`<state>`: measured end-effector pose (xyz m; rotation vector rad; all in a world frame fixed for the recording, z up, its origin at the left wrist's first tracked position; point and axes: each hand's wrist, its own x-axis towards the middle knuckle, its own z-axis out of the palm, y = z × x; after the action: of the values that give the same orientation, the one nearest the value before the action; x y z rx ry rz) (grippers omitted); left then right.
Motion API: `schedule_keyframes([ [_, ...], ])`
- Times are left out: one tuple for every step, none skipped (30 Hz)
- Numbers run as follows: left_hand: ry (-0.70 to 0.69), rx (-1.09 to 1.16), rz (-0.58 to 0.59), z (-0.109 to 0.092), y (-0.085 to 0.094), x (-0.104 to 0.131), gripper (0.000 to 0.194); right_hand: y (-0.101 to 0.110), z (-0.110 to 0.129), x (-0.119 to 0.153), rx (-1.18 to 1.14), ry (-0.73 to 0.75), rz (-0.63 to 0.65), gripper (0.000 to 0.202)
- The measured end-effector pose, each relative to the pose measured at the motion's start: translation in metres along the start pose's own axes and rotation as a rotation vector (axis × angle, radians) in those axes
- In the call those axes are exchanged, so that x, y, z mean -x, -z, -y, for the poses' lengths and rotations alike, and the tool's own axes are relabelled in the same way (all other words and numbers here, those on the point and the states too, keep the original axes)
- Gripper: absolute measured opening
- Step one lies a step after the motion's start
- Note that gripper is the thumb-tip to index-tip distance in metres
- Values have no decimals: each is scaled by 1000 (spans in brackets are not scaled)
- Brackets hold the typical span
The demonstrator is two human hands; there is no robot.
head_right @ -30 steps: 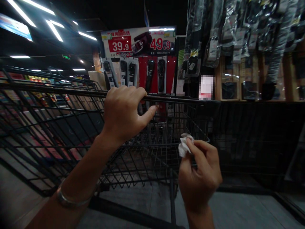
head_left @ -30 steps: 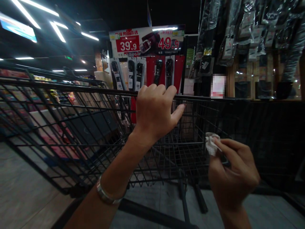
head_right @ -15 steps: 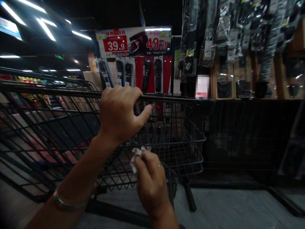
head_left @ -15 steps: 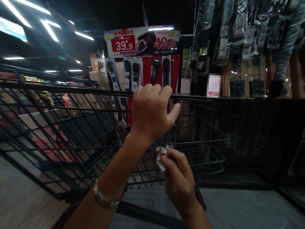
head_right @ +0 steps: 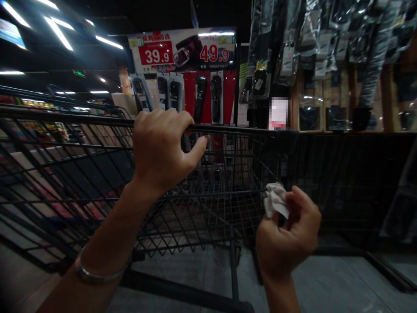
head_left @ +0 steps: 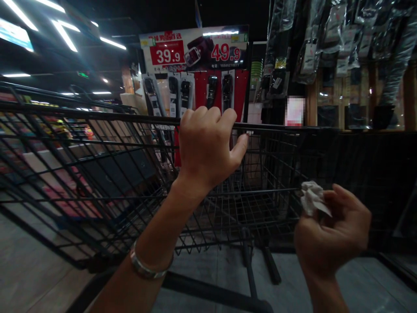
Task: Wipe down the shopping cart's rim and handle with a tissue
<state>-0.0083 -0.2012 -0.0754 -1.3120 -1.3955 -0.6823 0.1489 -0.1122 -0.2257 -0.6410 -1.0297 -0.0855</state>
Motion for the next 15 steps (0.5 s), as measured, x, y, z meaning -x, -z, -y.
schedule_keyframes([
  [5, 9, -3, 0, 0, 0, 25, -1, 5, 2, -25, -1, 17, 41],
  [12, 17, -3, -1, 0, 0, 25, -3, 11, 5, -45, 33, 49, 39],
  [21, 24, 0, -1, 0, 0, 25, -4, 18, 8, -63, 88, 91, 34],
  [30, 28, 4, -1, 0, 0, 26, -6, 27, 13, -86, 146, 140, 29],
  [38, 29, 8, -2, 0, 0, 27, -8, 35, 18, -118, 197, 193, 25],
  [45, 28, 12, -2, 0, -1, 27, -11, 44, 25, -159, 232, 250, 24],
  [49, 25, 15, -3, 0, -1, 28, -13, 53, 32, -210, 250, 313, 24],
  [50, 23, 17, -3, 0, -1, 28, -17, 61, 40, -264, 262, 373, 23],
  [48, 20, 19, -3, 0, 0, 28, -20, 69, 49, -307, 274, 434, 23],
  [44, 18, 17, -3, 0, 0, 28, -23, 76, 57, -339, 292, 472, 23],
  [38, 16, 12, -2, 0, 0, 27, -27, 81, 64, -360, 324, 486, 23],
  [30, 14, 4, -2, 0, 0, 26, -29, 86, 70, -366, 354, 489, 24],
  [22, 13, -5, -2, 0, 0, 25, -31, 88, 74, -367, 382, 484, 24],
  [13, 13, -15, -1, 0, 1, 24, -32, 89, 78, -365, 402, 484, 25],
  [6, 14, -23, -1, 0, 1, 23, -32, 89, 80, -363, 411, 493, 26],
])
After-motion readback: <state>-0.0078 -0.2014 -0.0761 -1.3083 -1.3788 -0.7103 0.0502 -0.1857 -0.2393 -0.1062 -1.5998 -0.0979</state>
